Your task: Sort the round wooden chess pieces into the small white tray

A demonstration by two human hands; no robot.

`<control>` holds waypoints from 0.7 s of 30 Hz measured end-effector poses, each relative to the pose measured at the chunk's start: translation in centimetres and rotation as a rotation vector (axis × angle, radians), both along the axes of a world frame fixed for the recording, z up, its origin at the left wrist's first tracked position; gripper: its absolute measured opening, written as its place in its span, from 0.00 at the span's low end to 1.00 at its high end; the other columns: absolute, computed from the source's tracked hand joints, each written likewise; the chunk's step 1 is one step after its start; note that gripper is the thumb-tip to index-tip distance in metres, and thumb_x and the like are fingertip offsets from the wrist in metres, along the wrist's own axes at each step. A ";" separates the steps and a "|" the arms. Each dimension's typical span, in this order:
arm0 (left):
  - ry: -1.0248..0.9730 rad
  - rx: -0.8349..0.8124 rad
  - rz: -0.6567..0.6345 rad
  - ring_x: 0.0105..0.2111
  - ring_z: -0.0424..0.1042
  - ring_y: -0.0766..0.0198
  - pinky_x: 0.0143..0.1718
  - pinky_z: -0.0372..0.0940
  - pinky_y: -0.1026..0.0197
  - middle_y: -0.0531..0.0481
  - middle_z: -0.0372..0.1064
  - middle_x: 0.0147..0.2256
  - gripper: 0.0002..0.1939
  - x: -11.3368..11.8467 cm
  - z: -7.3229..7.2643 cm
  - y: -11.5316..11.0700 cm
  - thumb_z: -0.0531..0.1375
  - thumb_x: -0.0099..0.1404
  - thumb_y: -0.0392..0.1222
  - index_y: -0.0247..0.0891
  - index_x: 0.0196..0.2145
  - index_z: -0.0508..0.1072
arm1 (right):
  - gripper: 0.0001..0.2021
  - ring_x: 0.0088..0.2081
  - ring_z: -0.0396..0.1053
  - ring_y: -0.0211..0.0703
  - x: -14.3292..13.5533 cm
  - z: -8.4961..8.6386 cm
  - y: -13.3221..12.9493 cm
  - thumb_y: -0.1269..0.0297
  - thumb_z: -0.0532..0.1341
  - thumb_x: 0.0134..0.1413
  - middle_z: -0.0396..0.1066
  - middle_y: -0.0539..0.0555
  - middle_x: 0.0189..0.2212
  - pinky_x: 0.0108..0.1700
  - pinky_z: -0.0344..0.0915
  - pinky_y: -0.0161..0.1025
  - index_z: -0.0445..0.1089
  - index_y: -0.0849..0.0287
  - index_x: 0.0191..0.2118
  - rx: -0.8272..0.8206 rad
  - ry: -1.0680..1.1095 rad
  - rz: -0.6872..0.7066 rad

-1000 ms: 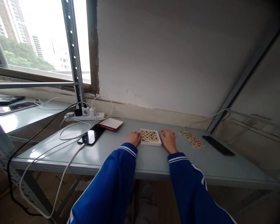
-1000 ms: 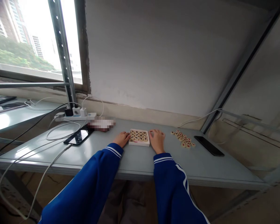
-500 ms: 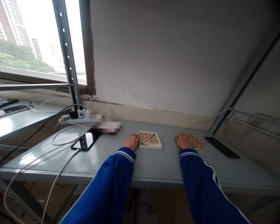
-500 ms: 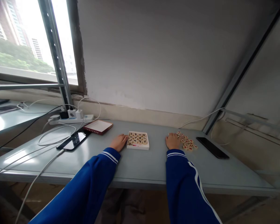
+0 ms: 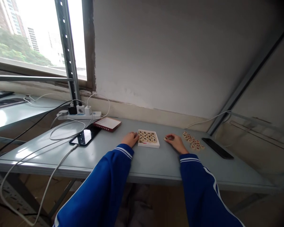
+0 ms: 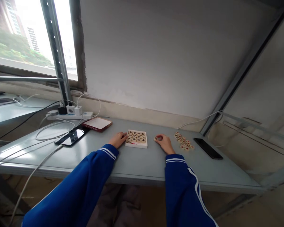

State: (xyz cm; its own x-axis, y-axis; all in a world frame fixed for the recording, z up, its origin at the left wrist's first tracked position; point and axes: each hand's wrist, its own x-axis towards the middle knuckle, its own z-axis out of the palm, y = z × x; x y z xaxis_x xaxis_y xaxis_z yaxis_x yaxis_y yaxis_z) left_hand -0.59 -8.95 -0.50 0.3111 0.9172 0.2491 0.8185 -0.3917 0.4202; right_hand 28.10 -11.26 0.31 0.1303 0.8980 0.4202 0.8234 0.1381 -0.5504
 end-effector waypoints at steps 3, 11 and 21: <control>0.009 0.010 -0.011 0.42 0.66 0.57 0.41 0.59 0.60 0.43 0.67 0.40 0.21 0.0 0.0 -0.1 0.43 0.65 0.48 0.37 0.46 0.68 | 0.20 0.32 0.65 0.40 -2.7 0.8 -0.6 0.53 0.62 0.38 0.72 0.55 0.34 0.36 0.61 0.38 0.69 0.61 0.37 0.103 0.191 0.087; 0.032 0.033 -0.004 0.41 0.66 0.58 0.39 0.60 0.60 0.45 0.67 0.38 0.21 0.0 -0.1 -0.2 0.42 0.65 0.49 0.40 0.44 0.69 | 0.14 0.35 0.66 0.40 -10.3 1.7 -2.2 0.56 0.62 0.39 0.71 0.52 0.34 0.40 0.60 0.38 0.71 0.57 0.33 0.018 0.104 0.473; 0.062 0.049 -0.004 0.39 0.66 0.61 0.39 0.59 0.62 0.46 0.66 0.35 0.20 0.1 0.2 -0.4 0.42 0.65 0.47 0.40 0.41 0.70 | 0.12 0.37 0.66 0.41 -10.2 1.5 -2.2 0.55 0.60 0.43 0.72 0.50 0.37 0.42 0.59 0.39 0.72 0.52 0.35 0.016 -0.077 0.402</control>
State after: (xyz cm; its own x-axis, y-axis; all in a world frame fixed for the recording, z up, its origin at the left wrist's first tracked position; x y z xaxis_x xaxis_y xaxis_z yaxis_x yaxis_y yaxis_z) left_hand -0.48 -9.38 -0.25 0.3311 0.9029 0.2742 0.8407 -0.4142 0.3488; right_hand 17.92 -13.46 1.84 -0.2623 0.8642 0.4294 0.7404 0.4656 -0.4847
